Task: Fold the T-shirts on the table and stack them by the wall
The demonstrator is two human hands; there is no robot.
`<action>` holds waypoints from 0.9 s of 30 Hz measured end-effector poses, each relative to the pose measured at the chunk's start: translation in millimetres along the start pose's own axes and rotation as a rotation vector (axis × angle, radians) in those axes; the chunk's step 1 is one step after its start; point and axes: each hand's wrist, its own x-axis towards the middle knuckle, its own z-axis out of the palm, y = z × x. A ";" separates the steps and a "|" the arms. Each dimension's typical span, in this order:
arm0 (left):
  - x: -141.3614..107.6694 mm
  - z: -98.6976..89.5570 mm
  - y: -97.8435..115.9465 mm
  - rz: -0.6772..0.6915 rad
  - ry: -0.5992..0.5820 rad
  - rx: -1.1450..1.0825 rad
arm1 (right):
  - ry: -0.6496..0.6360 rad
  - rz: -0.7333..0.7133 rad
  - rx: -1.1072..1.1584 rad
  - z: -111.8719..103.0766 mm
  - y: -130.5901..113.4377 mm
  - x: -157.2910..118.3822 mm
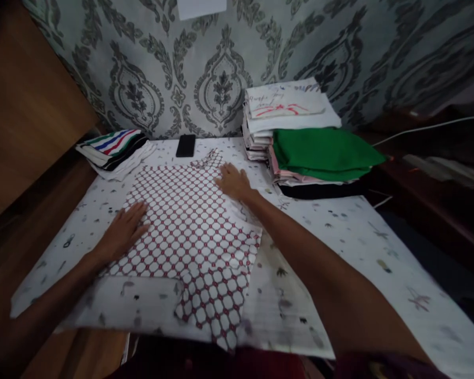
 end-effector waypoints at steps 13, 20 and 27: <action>-69.2 -10.3 -3.7 0.076 -0.012 -0.021 | 0.060 -0.625 0.151 18.3 -55.8 -213.5; -59.3 -9.4 -17.3 0.121 0.008 -0.003 | 0.119 -0.587 0.152 6.3 -25.4 -245.1; 48.3 -7.0 11.7 0.196 0.031 -0.099 | 0.202 -0.526 0.192 -10.4 -46.8 -123.5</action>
